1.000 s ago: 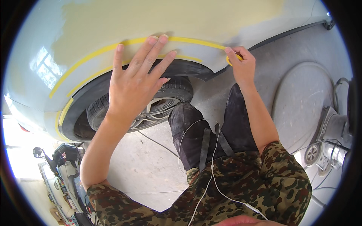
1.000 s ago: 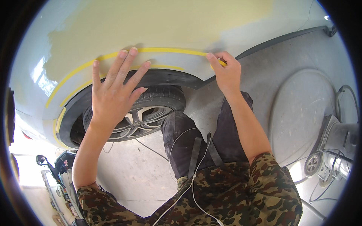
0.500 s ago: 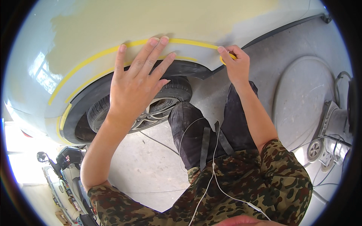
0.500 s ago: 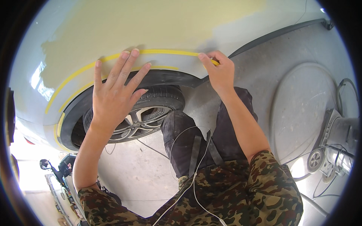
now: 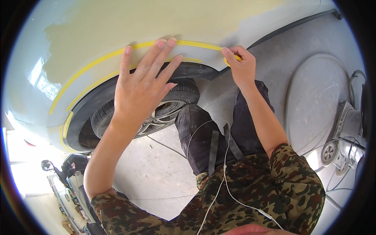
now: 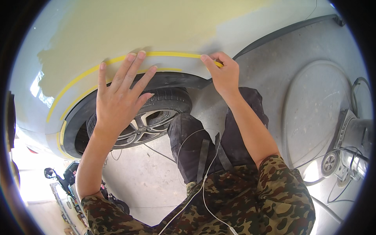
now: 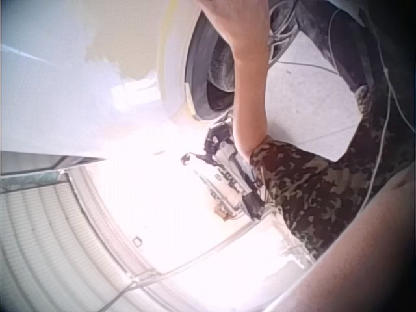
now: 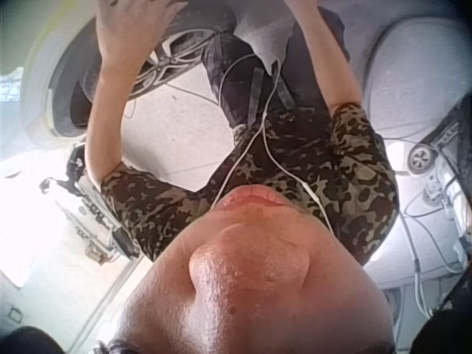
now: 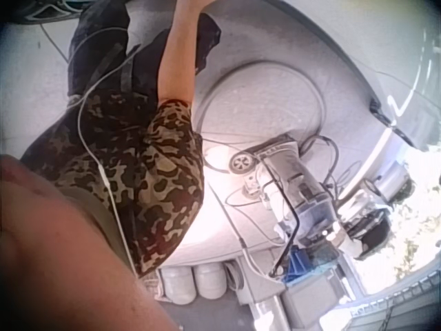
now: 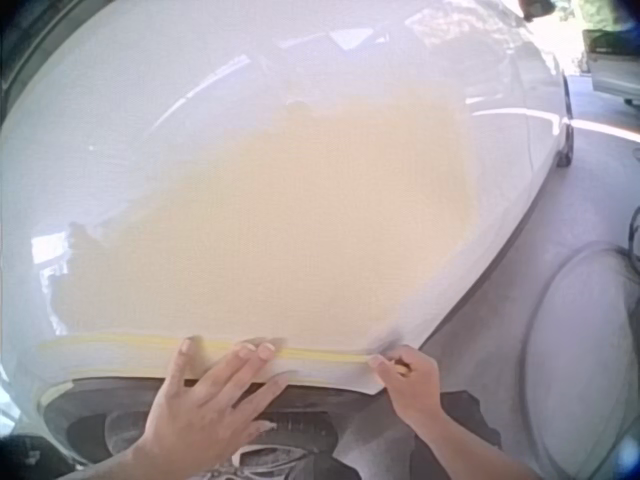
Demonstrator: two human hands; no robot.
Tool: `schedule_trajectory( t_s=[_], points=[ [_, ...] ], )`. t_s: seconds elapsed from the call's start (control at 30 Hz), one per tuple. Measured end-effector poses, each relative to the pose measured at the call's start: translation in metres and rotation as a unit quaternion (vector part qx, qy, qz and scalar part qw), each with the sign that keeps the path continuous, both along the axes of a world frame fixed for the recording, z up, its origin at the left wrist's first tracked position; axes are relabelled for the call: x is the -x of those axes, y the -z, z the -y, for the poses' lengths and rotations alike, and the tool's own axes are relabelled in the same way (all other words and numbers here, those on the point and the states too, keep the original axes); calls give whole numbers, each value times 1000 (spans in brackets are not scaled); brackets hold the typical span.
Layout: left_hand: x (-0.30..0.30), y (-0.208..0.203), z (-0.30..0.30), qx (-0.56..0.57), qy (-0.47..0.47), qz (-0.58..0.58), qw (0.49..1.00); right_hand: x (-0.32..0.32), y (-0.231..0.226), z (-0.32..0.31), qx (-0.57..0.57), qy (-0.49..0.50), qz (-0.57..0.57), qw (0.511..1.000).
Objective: The person applies yellow masking tape along the lower edge of a white car's rear bumper and wheel arch. They press the tape firmly to ensure adhesion, then remove a short piece and reapply it to adjust the placement.
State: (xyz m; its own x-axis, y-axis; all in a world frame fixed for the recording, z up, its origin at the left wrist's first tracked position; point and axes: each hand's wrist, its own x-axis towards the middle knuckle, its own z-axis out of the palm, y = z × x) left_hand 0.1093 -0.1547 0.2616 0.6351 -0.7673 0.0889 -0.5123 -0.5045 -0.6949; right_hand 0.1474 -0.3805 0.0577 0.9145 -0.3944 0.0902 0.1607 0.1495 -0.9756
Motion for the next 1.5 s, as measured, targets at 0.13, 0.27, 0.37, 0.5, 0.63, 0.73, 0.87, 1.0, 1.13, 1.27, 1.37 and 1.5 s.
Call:
schedule_trajectory(
  t_s=[0.13, 0.27, 0.37, 0.5, 0.63, 0.73, 0.87, 1.0, 1.13, 1.27, 1.37, 1.5],
  points=[
    [-1, 2, 2, -2, 5, -3, 1000, 0, 1, -2, 4, 3, -1, 1000],
    [-2, 4, 5, -4, 8, -7, 1000, 0, 2, -4, -5, 6, -3, 1000],
    [-3, 6, 8, -14, 11, -8, 1000, 0, 3, -5, -11, 5, -3, 1000],
    [-5, 8, 11, -20, 13, -19, 1000, -1, 4, -8, -19, 8, 2, 1000],
    [-6, 12, 16, -26, 18, -28, 999, -2, 5, -10, -27, 3, -3, 1000],
    [-8, 16, 21, -38, 21, -36, 998, -3, 5, -11, -34, 4, 3, 999],
    [-11, 24, 29, -61, 35, -43, 997, -3, 3, -10, -34, 3, 4, 999],
    [-10, 42, 34, -63, 42, -108, 991, -2, -1, -7, -17, -1, -3, 1000],
    [8, 60, 32, -33, 51, -202, 978, 0, -3, -6, -6, -12, -23, 1000],
    [25, 60, 28, -6, 36, -210, 977, -1, -3, -4, -8, -15, -6, 1000],
    [29, 46, 26, -1, -3, -163, 987, -1, -1, -3, -23, -17, -3, 1000],
    [27, 20, 21, 1, -56, -50, 997, -3, 2, -5, -34, -14, 2, 999]
  ],
)
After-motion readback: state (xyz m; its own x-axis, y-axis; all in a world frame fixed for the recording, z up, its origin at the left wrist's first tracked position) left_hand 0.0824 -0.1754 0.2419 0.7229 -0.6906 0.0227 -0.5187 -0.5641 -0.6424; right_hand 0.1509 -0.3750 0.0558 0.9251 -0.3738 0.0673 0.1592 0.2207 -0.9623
